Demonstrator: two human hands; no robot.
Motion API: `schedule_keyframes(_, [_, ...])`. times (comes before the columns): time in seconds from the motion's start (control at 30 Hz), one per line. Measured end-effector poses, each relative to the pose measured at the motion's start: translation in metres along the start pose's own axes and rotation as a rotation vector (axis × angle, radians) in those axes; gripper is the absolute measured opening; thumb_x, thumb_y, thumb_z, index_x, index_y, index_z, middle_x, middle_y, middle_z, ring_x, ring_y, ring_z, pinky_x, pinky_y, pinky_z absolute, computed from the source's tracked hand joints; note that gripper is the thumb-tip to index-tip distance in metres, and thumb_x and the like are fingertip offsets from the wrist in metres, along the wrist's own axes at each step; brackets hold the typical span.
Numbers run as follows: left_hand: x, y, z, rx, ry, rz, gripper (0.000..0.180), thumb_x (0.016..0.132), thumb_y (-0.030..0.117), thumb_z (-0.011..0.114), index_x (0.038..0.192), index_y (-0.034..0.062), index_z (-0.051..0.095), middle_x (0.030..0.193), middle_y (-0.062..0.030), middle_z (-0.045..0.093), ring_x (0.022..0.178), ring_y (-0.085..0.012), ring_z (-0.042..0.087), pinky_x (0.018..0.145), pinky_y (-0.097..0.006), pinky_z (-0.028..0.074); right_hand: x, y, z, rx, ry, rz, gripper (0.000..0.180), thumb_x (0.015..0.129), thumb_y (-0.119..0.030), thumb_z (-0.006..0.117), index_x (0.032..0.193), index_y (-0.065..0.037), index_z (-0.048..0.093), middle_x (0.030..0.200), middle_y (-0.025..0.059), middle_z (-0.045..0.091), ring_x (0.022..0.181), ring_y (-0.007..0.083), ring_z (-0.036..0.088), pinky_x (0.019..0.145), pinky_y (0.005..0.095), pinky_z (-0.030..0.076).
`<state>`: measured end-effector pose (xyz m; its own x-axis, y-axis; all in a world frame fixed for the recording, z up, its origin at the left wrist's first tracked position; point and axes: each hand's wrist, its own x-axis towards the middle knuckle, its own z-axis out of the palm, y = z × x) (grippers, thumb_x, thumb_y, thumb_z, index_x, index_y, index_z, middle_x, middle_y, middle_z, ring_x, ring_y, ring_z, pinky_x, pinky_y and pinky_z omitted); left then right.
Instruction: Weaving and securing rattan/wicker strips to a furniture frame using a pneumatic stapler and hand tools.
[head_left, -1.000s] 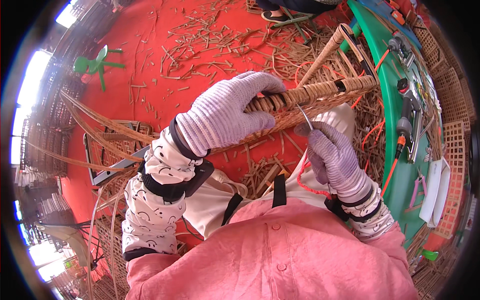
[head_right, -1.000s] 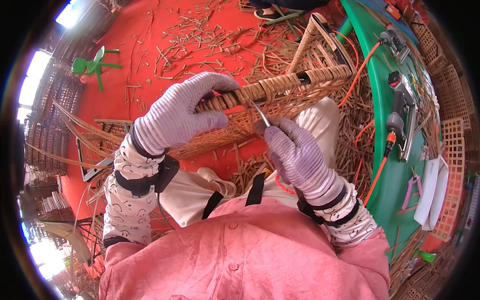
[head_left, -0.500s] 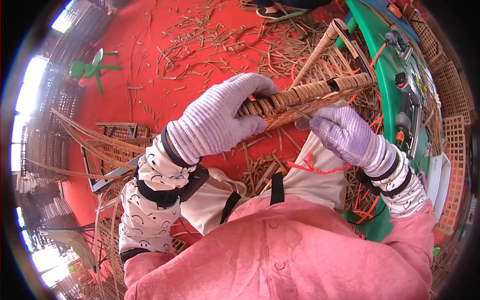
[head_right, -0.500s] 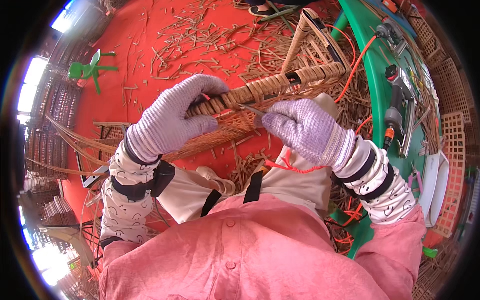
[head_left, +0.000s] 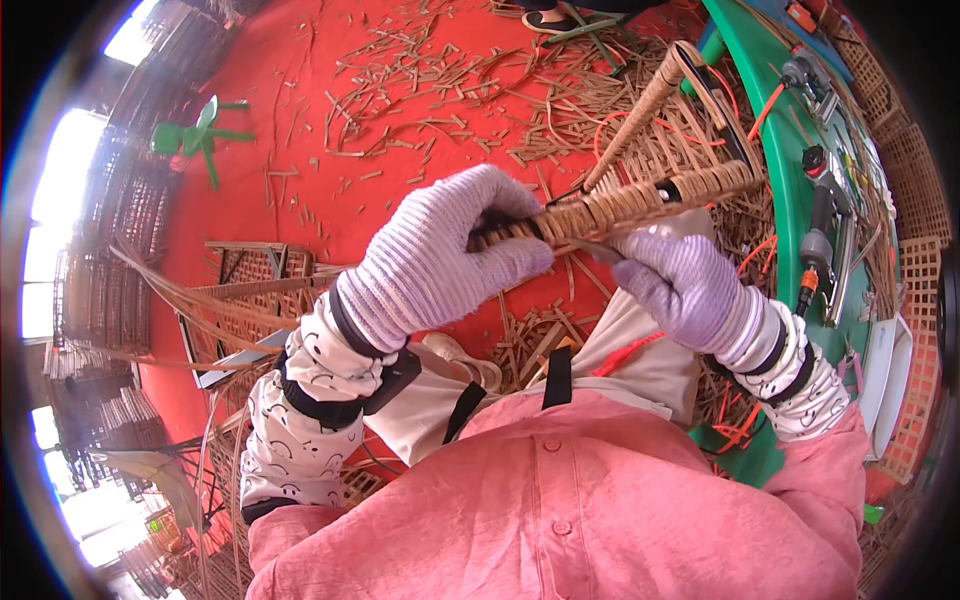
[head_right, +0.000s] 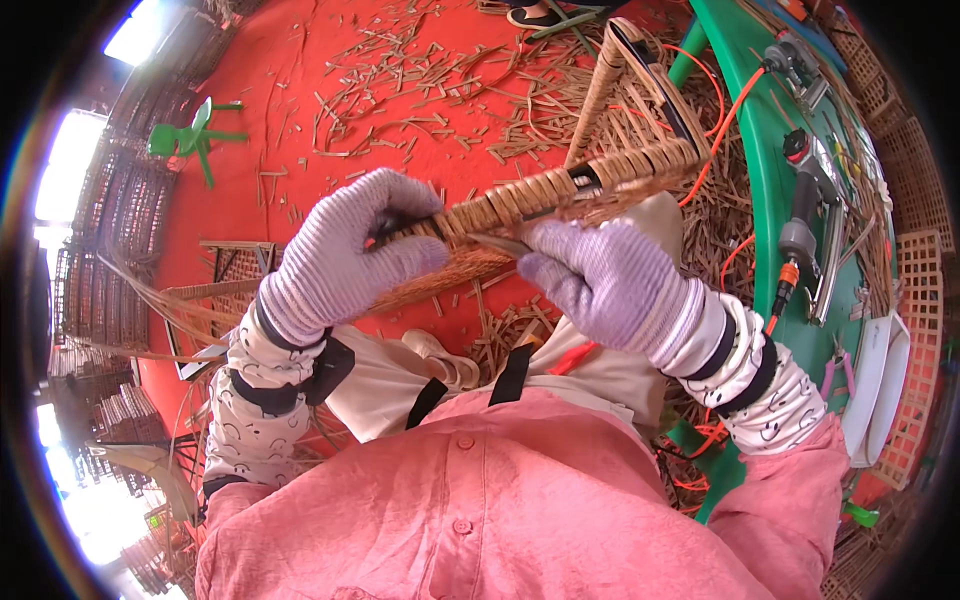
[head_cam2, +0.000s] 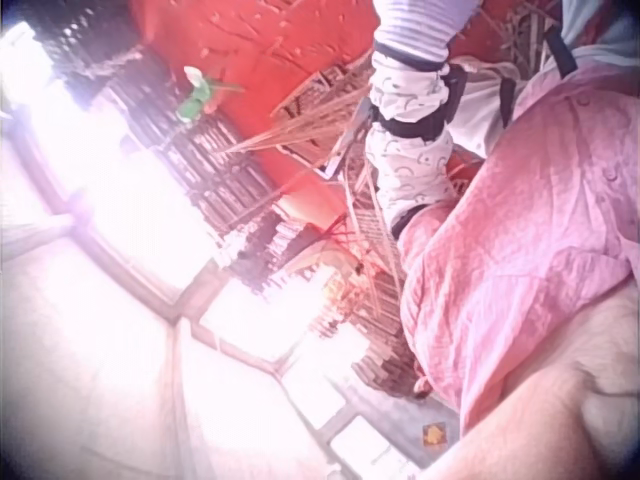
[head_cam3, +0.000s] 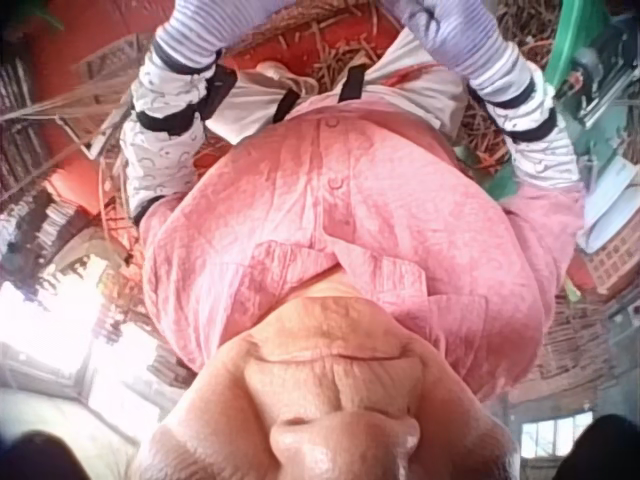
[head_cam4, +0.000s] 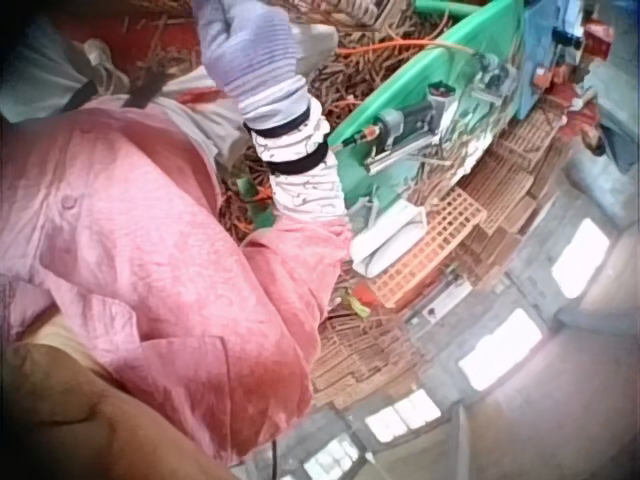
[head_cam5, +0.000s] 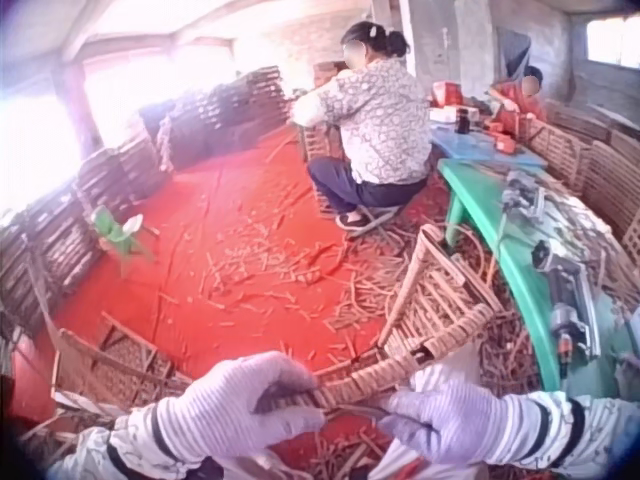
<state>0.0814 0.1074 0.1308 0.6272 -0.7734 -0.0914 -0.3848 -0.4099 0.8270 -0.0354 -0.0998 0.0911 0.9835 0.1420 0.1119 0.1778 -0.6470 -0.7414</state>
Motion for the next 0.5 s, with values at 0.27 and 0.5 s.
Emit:
schedule_keyframes(0.27, [-0.038,0.005,0.032,0.175,0.098,-0.026,0.044,0.063,0.025,0.081,0.087,-0.0006,0.056,0.069,-0.0095,0.058,0.059,-0.019,0.059,0.055,-0.028,0.047,-0.036,0.004,0.016,0.058,-0.125,-0.068,0.026,0.081,-0.015,0.061,0.102,0.0,0.061,0.077,0.0166,0.064,0.068,0.031,0.064,0.061,0.0364,0.052])
schedule_keyframes(0.5, [-0.044,-0.001,0.034,0.294,0.065,0.061,0.041,0.062,0.035,0.079,0.075,0.0052,0.054,0.06,-0.0061,0.051,0.053,-0.0247,0.052,0.052,-0.035,0.042,-0.044,0.003,0.017,-0.045,-0.242,-0.082,0.03,0.082,-0.02,0.058,0.108,-0.004,0.06,0.102,0.0149,0.062,0.094,0.0326,0.059,0.081,0.0399,0.047])
